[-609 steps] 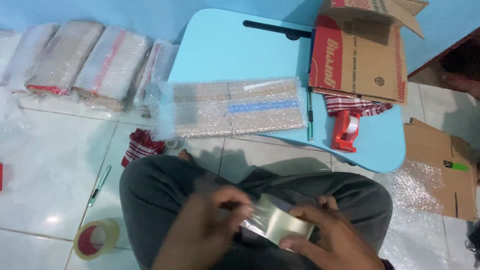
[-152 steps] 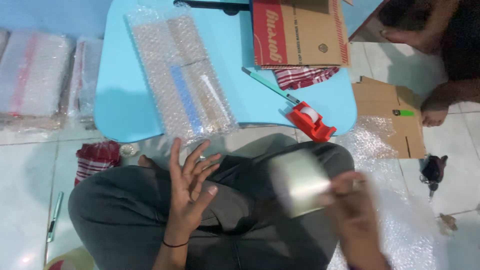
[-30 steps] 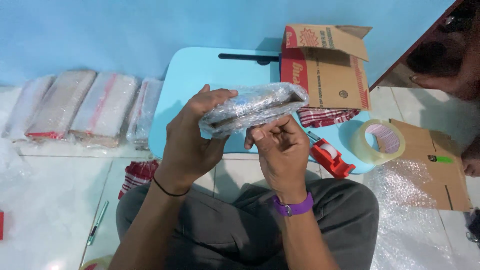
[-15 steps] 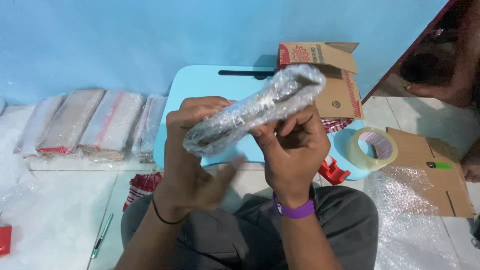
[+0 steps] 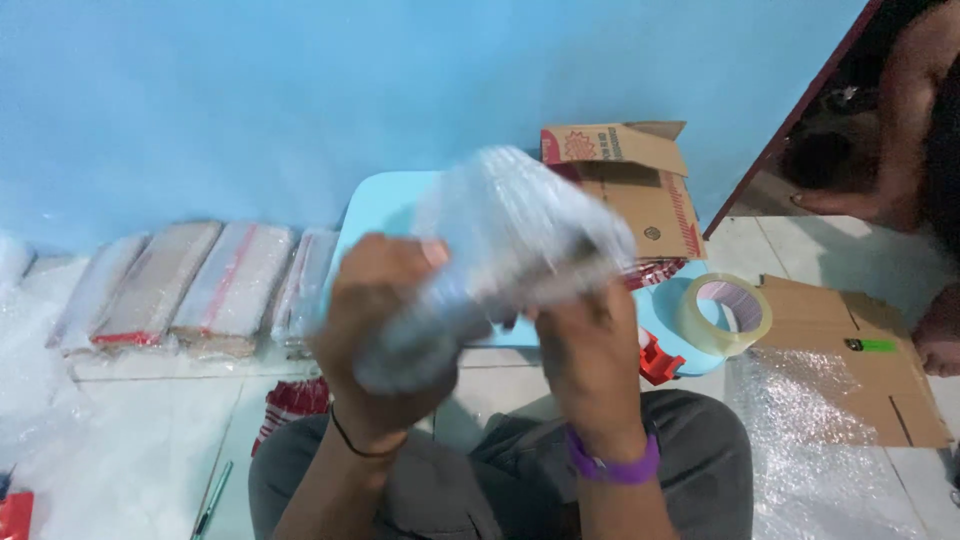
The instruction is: Wrapping small boxes in bubble wrap and securing them with tape.
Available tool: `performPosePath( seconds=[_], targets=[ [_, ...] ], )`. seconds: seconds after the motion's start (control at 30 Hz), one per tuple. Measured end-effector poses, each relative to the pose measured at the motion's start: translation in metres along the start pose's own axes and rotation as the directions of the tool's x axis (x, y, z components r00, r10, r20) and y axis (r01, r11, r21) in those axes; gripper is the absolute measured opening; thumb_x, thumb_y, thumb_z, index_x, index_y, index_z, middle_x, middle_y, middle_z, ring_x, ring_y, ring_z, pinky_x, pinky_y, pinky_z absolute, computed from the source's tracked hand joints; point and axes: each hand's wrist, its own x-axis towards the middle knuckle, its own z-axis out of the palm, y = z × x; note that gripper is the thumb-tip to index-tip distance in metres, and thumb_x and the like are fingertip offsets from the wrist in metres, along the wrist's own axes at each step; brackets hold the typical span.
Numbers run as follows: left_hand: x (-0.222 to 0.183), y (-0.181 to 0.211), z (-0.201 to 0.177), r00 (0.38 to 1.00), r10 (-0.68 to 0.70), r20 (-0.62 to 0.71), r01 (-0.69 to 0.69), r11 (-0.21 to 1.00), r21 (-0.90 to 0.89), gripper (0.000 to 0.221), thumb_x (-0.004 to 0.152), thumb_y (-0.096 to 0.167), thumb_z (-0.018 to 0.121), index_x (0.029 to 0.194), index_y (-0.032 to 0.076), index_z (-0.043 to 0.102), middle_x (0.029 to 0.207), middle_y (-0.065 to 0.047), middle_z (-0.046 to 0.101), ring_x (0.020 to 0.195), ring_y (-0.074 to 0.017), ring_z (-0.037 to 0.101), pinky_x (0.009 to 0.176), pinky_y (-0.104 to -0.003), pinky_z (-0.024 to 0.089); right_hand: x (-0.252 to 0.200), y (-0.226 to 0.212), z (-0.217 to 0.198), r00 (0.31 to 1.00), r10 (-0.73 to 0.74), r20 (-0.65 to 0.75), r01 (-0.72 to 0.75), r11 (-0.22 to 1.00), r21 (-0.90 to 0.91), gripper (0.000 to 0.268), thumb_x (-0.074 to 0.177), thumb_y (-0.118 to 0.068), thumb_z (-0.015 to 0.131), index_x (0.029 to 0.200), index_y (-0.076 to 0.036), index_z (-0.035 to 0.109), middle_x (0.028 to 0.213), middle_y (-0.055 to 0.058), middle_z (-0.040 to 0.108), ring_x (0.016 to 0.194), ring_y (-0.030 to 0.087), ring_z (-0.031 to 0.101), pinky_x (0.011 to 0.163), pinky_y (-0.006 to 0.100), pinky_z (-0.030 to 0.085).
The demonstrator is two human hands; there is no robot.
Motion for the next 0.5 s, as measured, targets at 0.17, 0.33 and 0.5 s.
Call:
performPosePath(
  seconds=[0.17,0.33,0.5],
  targets=[
    [-0.034,0.015,-0.011,0.948,-0.142,0.284,0.112,0.987,0.117,0.034,0.093,0.022,0.062,0.126,0.017,0.067,0.134,0.0,0.066,0.13,-0.0109,0.055,0.116,-0.04,0.028,-0.036,0.013,-0.032,0.974,0.066,0.215,-0.19,0.756,0.627,0.069,0.102,-0.035,0.069,0.156,-0.005,0.038,0.149,0.025,0.046,0.133,0.046,0.047,0.101,0.057,0.049],
    [-0.037,0.017,0.002,0.864,0.355,0.357,-0.444,0.872,0.206,0.018,0.095,0.013,0.062,0.1,0.029,0.057,0.123,0.004,0.069,0.117,-0.0202,0.066,0.104,-0.042,0.032,-0.045,0.0,-0.035,0.949,0.186,0.256,-0.314,0.639,0.702,0.095,0.093,-0.067,0.06,0.157,0.0,0.037,0.155,0.023,0.046,0.141,0.041,0.045,0.113,0.053,0.039],
    [-0.048,0.016,-0.013,0.745,0.33,0.579,-0.472,0.875,0.11,0.017,0.094,0.026,0.068,0.099,0.031,0.053,0.118,0.008,0.061,0.105,-0.018,0.059,0.083,-0.035,0.046,-0.062,0.039,-0.102,0.917,0.363,0.165,-0.396,0.778,0.487,0.074,0.094,-0.037,0.07,0.153,0.0,0.043,0.142,0.022,0.055,0.127,0.037,0.053,0.098,0.047,0.044]
  ],
)
